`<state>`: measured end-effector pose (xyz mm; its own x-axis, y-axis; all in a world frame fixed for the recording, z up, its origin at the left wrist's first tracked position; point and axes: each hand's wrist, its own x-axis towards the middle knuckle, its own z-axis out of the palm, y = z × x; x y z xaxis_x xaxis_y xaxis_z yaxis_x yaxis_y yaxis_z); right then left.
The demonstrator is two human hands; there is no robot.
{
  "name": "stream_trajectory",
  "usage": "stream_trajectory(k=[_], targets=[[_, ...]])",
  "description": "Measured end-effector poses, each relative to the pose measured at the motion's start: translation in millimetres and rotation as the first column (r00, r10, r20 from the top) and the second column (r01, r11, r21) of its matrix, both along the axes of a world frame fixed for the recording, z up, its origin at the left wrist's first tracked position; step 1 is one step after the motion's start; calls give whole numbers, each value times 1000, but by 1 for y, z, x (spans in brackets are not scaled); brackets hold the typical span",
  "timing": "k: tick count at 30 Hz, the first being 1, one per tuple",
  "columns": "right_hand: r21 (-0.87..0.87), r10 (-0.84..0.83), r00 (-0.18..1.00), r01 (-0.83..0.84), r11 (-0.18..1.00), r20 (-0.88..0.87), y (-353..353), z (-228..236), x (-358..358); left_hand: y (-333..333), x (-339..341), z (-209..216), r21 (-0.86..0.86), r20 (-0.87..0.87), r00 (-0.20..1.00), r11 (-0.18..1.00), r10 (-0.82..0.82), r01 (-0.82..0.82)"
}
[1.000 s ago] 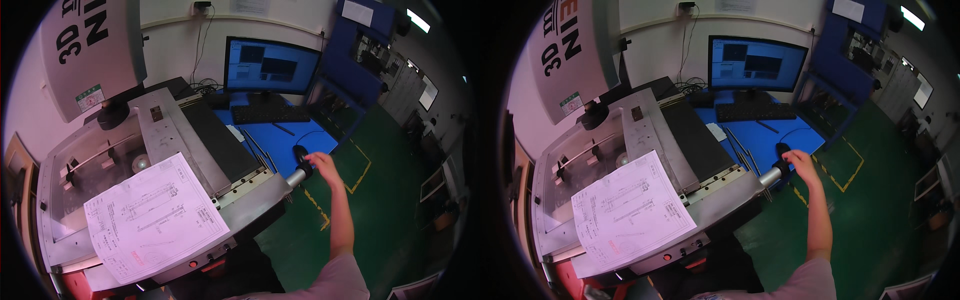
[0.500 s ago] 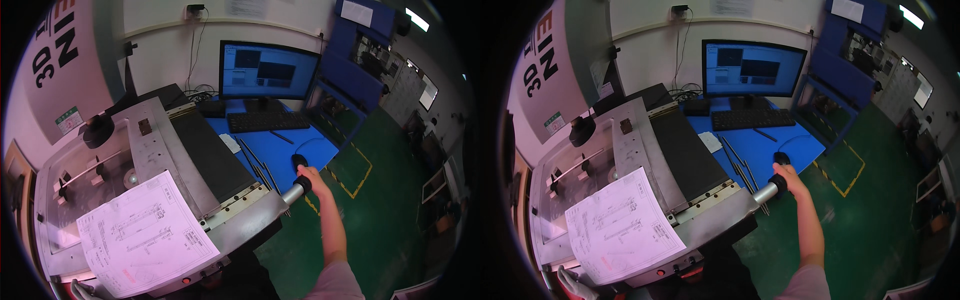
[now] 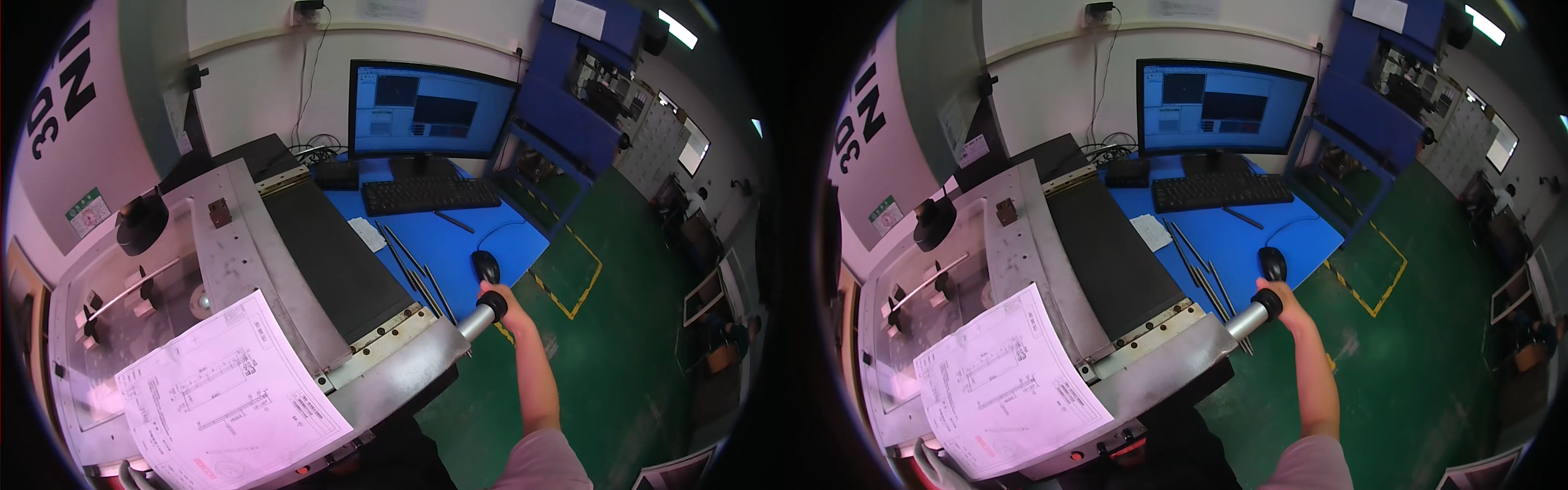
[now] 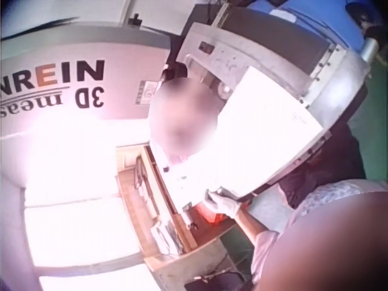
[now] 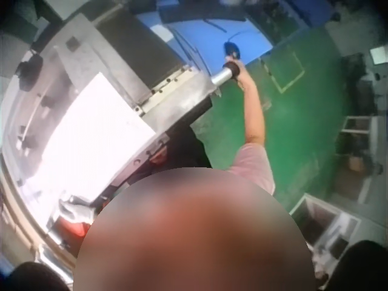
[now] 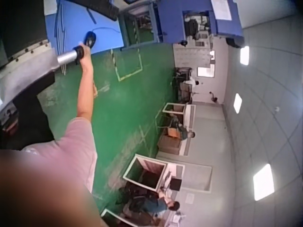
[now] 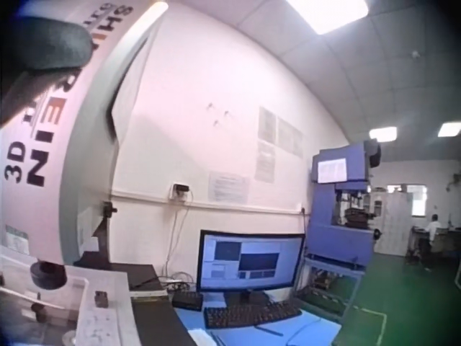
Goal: Operating a coordinate measuring machine to inspect a part according to a technical drawing.
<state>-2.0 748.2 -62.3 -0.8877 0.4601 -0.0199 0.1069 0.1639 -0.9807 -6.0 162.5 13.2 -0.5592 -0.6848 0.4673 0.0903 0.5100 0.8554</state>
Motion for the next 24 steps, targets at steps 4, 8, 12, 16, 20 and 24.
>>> stream_trajectory(k=[4, 8, 12, 16, 20, 24], targets=[[-46, -57, 995, 61, 997, 82, -6, 6, 24, -6, 2, -5, 39, -11, 999, 998, -49, 49], [34, -49, 998, 50, 998, -35, -7, 24, 4, -1, 0, -2, -57, 20, 1000, 998, -15, 16], [-9, -17, 1000, 17, 1000, 19, 0, 1, -4, -2, -1, -3, 13, 2, 1000, 1000, -25, 25], [-45, -41, 997, 44, 998, 70, -13, 7, 16, -1, 1, -5, -50, 14, 1000, 999, -4, 5], [-52, -105, 990, 100, 994, -90, -7, 14, 10, -3, 0, -5, -16, 15, 1000, 1000, -24, 24], [-90, -9, 999, 5, 996, -44, 5, 10, -8, -1, -2, -6, 20, 10, 1000, 999, -25, 24]])
